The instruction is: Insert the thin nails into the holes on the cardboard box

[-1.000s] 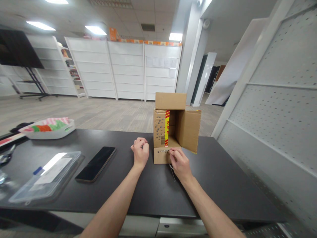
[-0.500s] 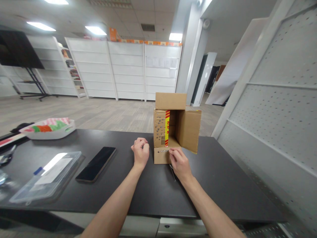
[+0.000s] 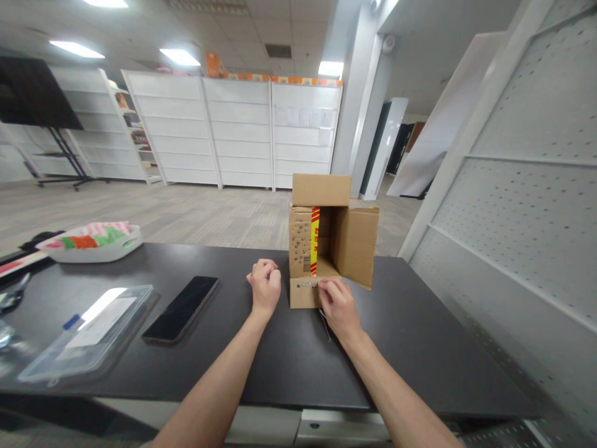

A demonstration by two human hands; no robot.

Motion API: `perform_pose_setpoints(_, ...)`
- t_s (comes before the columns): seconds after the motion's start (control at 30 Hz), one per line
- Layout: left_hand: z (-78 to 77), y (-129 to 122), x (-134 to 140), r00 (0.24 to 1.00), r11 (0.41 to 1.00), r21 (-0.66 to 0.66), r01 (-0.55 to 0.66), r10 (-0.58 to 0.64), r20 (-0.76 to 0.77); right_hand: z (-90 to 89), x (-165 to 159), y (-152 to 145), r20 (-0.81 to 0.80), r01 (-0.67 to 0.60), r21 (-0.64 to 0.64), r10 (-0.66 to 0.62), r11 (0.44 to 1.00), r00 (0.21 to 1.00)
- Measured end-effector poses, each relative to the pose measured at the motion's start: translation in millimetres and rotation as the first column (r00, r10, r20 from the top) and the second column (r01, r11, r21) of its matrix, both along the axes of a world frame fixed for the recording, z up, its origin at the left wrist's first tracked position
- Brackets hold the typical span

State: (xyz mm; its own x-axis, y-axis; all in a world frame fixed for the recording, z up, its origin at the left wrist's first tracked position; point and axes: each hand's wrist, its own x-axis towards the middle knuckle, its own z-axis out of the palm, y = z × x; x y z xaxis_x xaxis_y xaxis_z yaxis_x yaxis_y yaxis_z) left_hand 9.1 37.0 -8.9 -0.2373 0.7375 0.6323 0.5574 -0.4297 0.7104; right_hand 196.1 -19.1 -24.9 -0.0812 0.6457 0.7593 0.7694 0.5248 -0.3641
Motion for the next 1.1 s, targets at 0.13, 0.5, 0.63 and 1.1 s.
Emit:
perform_pose_setpoints(0.13, 0.7, -0.4, 0.2, 1.0, 1.0, -0.008, -0.006, 0.006, -0.001, -0.6, -0.1, -0.1, 0.005, 0.016, -0.014, -0.016, 1.0, 1.0)
perform_pose_setpoints(0.5, 1.1, -0.8, 0.0, 1.0, 1.0, -0.003, 0.005, -0.005, -0.006, -0.8, -0.3, -0.2, 0.085, 0.088, -0.033, -0.085, 0.996, 0.993)
perform_pose_setpoints(0.63, -0.5, 0.1, -0.5, 1.0, 1.0, -0.007, -0.004, 0.004, -0.022, 1.0, -0.8, -1.0, 0.088, 0.094, -0.028, -0.092, 0.995, 0.992)
perform_pose_setpoints(1.1, 1.5, -1.2, 0.8, 1.0, 1.0, 0.007, 0.004, -0.004, 0.01, -0.1, -1.1, -0.8, 0.093, 0.112, -0.052, -0.107, 0.992, 0.99)
